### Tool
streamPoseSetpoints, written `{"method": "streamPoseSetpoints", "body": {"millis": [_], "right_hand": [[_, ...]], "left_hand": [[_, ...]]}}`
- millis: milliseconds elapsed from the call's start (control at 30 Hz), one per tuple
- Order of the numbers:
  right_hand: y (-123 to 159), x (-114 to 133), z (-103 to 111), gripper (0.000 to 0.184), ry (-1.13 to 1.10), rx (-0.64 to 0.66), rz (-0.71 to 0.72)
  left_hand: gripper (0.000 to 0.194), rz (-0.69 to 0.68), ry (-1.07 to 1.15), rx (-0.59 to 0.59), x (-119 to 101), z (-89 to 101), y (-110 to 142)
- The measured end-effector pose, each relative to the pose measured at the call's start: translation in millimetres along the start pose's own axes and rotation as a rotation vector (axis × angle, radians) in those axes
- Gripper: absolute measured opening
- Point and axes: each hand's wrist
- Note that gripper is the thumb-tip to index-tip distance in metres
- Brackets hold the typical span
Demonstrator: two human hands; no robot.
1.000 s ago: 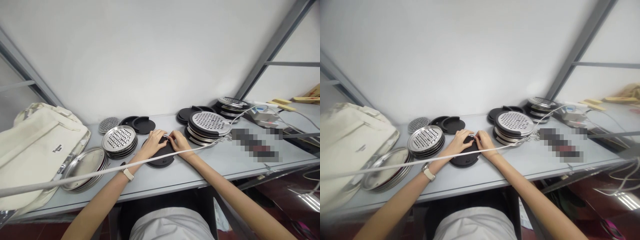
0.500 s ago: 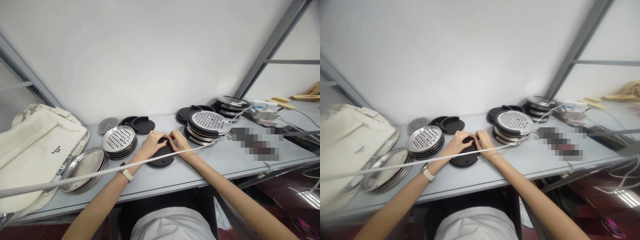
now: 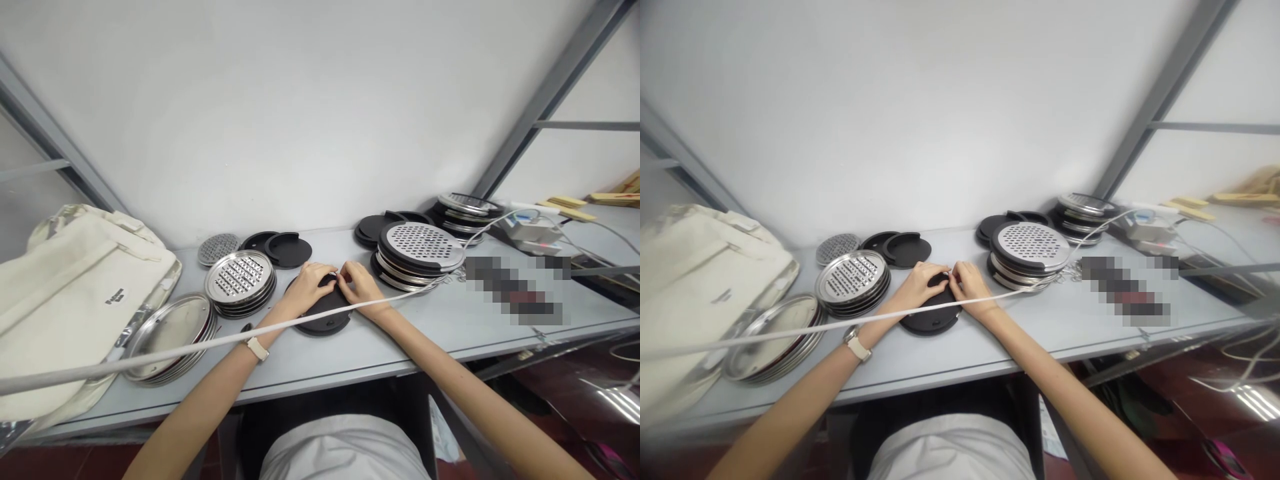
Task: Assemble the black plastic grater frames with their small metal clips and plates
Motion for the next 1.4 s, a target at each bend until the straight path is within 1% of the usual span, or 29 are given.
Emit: {"method": "streamPoseSetpoints", "body": {"millis": [167,367,667,800,933,1033,1133,1300,1400], "right_hand": [[0.6,0.3,0.4,0.014,0.059,0.005,0.016],[1.5,0.4,1.4,0.015,0.057,0.029,0.03],[2.3,-1.1,-0.2,0.016,0.098,0.084,-0.018],[2.9,-4.6,-2.2,0.016,0.112,0.118,-0.001],[2.5,-5.4,-2.1,0.015,0.104,0.121,0.02],[1.8,-4.1,-1.2,0.016,0.109,0.111,0.013],[1.2,-3.2,-0.4,0.018,0.119,0.107,-0.004],[1.7,-4.2,0.4,0.017,0.113,0.106,-0.002],[2.2,-4.8,0.7,0.016,0.102,0.105,0.001]], "left_hand": [[0.016,0.003,0.013,0.004,-1.3,1.1,0.7],[0.011,0.004,0.015,-0.012,0.2,0.2,0.7],[0.013,-0.015,0.071,-0.016,1.1,-0.2,0.4],[0.012,-0.021,0.086,-0.013,3.0,-0.8,0.5],[0.013,-0.02,0.09,0.003,3.7,-1.6,0.7],[0.014,0.006,0.077,0.006,2.6,-1.8,1.3],[0.02,0.031,0.057,-0.023,0.2,-1.0,2.0],[0.02,0.039,-0.064,-0.027,-4.0,1.6,2.1],[0.024,0.042,-0.104,-0.037,-5.6,2.5,1.8]]}}
Point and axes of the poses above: each hand's wrist, its own y-axis away from the middle knuckle, its own z-axis out of the back of the hand, x = y × z, and after that the axes turned 3 degrees about -y, right-handed
